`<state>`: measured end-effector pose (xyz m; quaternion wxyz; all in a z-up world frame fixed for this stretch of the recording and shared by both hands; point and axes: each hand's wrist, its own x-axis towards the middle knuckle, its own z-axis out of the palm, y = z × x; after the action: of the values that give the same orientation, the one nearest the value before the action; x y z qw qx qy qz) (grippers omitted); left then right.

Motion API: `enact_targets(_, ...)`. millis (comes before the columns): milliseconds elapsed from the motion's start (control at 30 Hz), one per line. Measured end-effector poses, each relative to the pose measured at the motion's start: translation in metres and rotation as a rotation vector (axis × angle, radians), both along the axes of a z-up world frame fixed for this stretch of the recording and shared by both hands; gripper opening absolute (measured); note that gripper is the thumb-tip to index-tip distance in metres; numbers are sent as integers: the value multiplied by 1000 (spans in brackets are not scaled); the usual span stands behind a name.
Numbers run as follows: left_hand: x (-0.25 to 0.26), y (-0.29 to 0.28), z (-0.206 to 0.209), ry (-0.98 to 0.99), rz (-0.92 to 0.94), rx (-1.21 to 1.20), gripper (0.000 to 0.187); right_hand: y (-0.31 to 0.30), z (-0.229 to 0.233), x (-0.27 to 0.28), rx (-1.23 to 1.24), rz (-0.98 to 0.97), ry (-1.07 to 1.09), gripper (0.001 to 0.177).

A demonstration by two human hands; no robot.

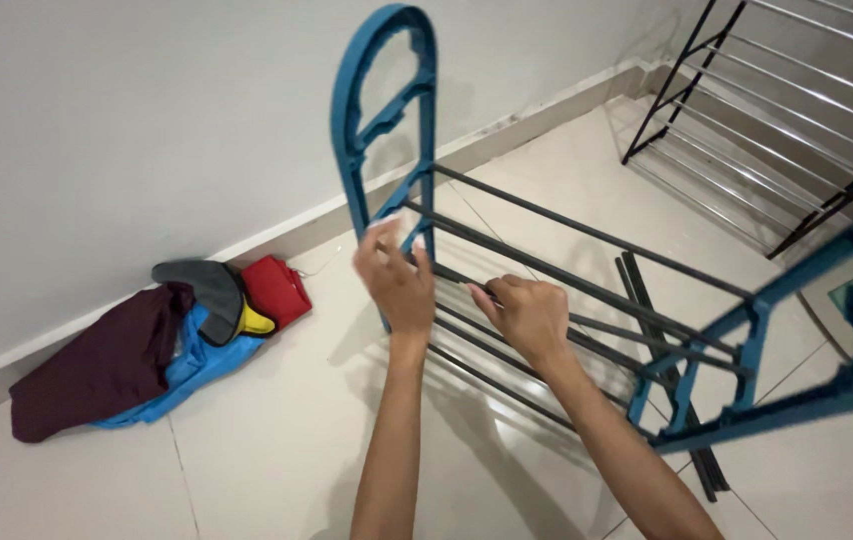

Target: The person assembles a blue metal rack by inserting black metal rods into slots on the side frames. They repeatedly pick up rods, align them with the frame, and press them into place.

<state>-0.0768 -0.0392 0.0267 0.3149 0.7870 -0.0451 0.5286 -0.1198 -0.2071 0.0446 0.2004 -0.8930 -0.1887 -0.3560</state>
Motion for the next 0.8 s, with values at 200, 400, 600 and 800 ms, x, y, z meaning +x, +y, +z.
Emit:
enact_targets(200, -6, -12, 6, 642, -223, 229, 43, 4, -11, 17, -35, 160, -30, 27)
enact_targets(400, -7, -15, 0, 737, -35, 238, 47, 0, -18, 34, -60, 285, -94, 25)
enact_targets(600, -13, -22, -17, 852, 49, 250, 44, -8, -25, 44, -82, 350, -194, 17)
enact_targets(800, -15, -48, -10, 859, -195, 299, 46, -42, -30, 27, -48, 78, -340, 19)
